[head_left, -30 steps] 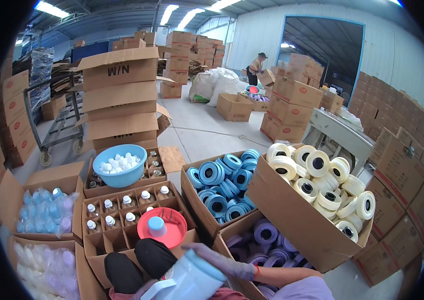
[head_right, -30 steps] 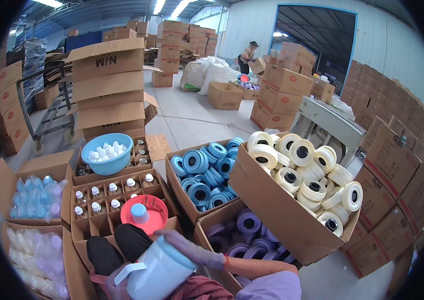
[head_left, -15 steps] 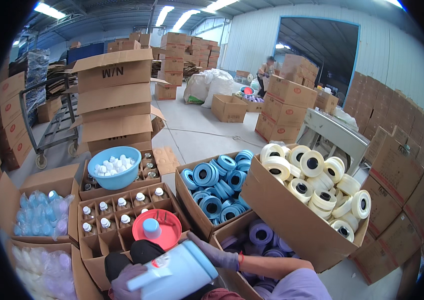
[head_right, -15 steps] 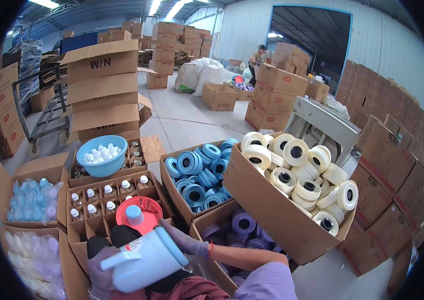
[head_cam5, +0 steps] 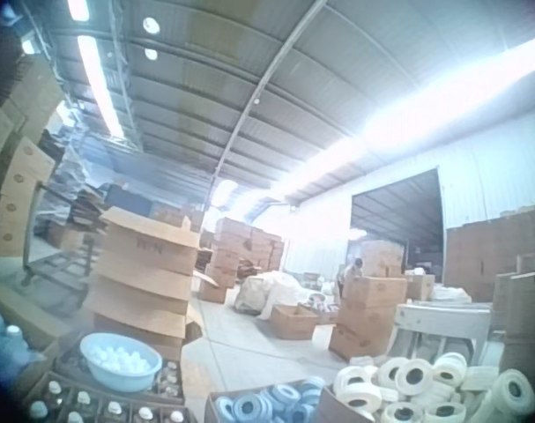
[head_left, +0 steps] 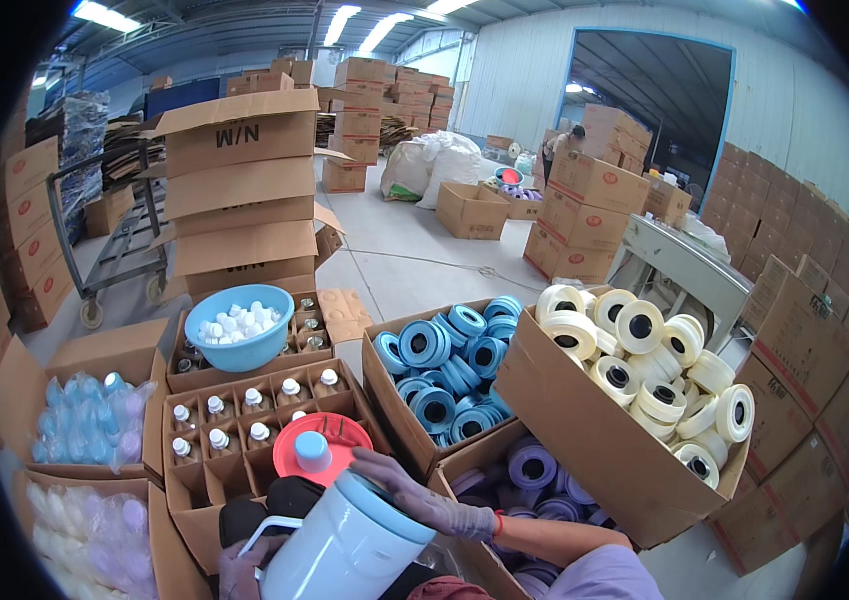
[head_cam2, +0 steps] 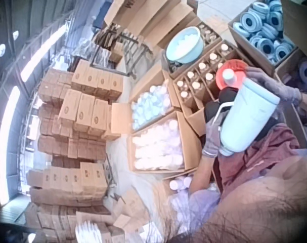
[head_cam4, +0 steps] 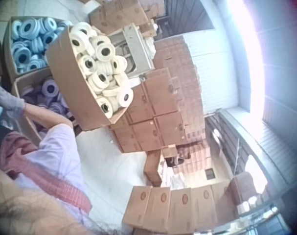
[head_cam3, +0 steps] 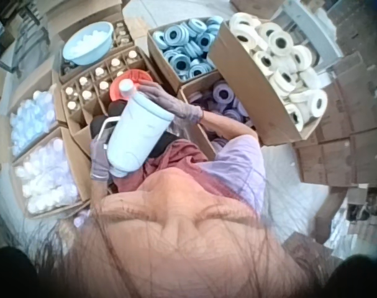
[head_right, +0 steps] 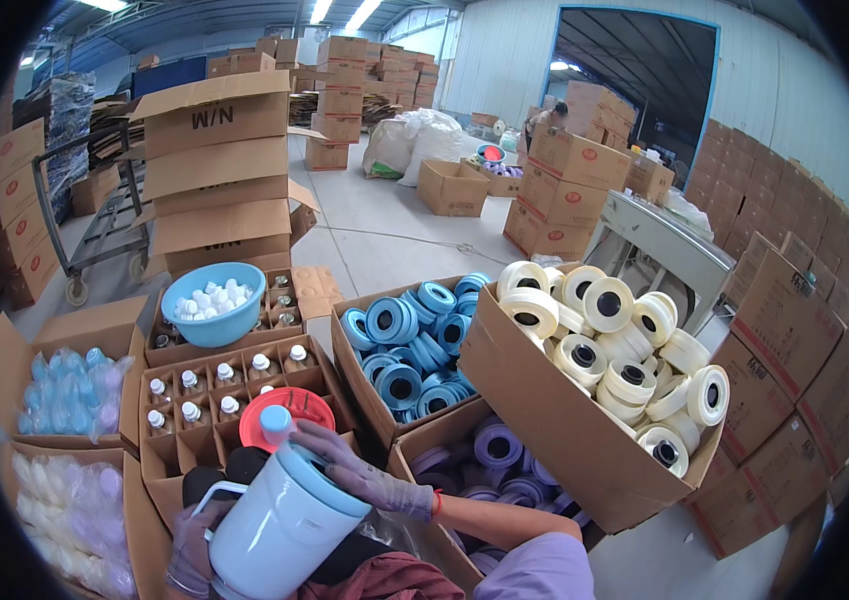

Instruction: The person assembles thermos flasks by inserting inner metal liners into plastic bodies, adding gaskets and caps, and wrapping each unit in plastic. The person handles blue, purple, and white flask bodies, gaskets, and caps from nearby boxes.

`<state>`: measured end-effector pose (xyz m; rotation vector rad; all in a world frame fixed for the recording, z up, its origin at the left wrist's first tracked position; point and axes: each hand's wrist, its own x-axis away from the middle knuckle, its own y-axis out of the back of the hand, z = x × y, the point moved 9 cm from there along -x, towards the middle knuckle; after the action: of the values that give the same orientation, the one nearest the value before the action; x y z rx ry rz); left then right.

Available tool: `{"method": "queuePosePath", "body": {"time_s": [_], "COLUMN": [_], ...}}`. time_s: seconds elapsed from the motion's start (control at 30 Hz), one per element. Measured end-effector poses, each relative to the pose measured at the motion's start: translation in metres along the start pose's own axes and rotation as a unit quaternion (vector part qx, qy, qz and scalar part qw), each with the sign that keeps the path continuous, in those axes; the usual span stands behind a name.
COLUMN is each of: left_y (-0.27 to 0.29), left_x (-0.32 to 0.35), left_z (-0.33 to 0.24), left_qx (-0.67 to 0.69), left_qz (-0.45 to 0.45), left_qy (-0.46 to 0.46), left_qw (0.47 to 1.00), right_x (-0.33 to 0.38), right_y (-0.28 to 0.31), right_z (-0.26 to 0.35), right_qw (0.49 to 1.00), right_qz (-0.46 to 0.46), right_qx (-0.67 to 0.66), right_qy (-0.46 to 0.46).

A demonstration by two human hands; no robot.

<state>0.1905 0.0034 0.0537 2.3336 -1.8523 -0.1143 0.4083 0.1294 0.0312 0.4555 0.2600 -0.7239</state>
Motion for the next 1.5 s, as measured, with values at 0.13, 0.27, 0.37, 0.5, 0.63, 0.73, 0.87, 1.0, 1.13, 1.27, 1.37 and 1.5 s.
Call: {"method": "queuePosePath", "body": {"time_s": [0.13, 0.27, 0.37, 0.5, 0.63, 0.73, 0.87, 1.0, 1.13, 1.27, 1.37, 1.5], "left_y": [-0.003, 0.005, 0.017, 0.028, 0.033, -0.008, -0.053, 0.011, 0.005, 0.005, 0.004, 0.040], "left_x": [0.003, 0.011, 0.002, 0.012, 0.025, 0.028, 0.011, 0.001, 0.004, 0.008, 0.017, 0.005], "left_z": [-0.018, -0.024, 0.015, 0.018, 0.040, -0.061, -0.076, 0.005, 0.038, -0.017, -0.040, 0.004], "left_qx": [-0.105, -0.115, 0.067, -0.003, 0.119, -0.270, -0.275, 0.010, 0.157, -0.083, -0.200, 0.001], "left_qz": [-0.076, -0.102, -0.133, -0.054, -0.137, -0.095, 0.022, -0.065, -0.021, -0.074, -0.063, -0.071], "left_qy": [-0.235, -0.338, -0.109, 0.003, 0.030, -0.396, -0.417, -0.071, 0.080, -0.189, -0.298, -0.142], "left_qw": [0.963, 0.928, 0.983, 0.999, 0.983, 0.872, 0.866, 0.995, 0.984, 0.976, 0.931, 0.987], "right_x": [-0.009, -0.007, -0.022, -0.039, -0.045, 0.012, 0.037, -0.009, -0.028, -0.009, -0.009, -0.028], "right_y": [-0.010, -0.013, -0.007, -0.026, -0.039, -0.050, -0.020, -0.012, -0.017, -0.025, -0.038, -0.045], "right_z": [-0.003, -0.024, -0.016, 0.094, 0.071, -0.057, -0.065, -0.025, 0.055, -0.037, -0.045, -0.019], "right_qw": [0.959, 0.942, 0.996, 0.974, 0.985, 0.789, 0.744, 0.909, 0.990, 0.901, 0.863, 0.910], "right_qz": [-0.010, -0.066, -0.013, 0.182, 0.154, -0.131, -0.140, -0.095, 0.094, -0.022, -0.046, -0.048], "right_qx": [-0.232, -0.205, 0.051, 0.019, -0.055, -0.444, -0.514, -0.293, -0.101, -0.363, -0.418, -0.294], "right_qy": [-0.161, -0.259, -0.068, 0.134, 0.044, -0.404, -0.404, -0.280, 0.042, -0.235, -0.282, -0.287]}}
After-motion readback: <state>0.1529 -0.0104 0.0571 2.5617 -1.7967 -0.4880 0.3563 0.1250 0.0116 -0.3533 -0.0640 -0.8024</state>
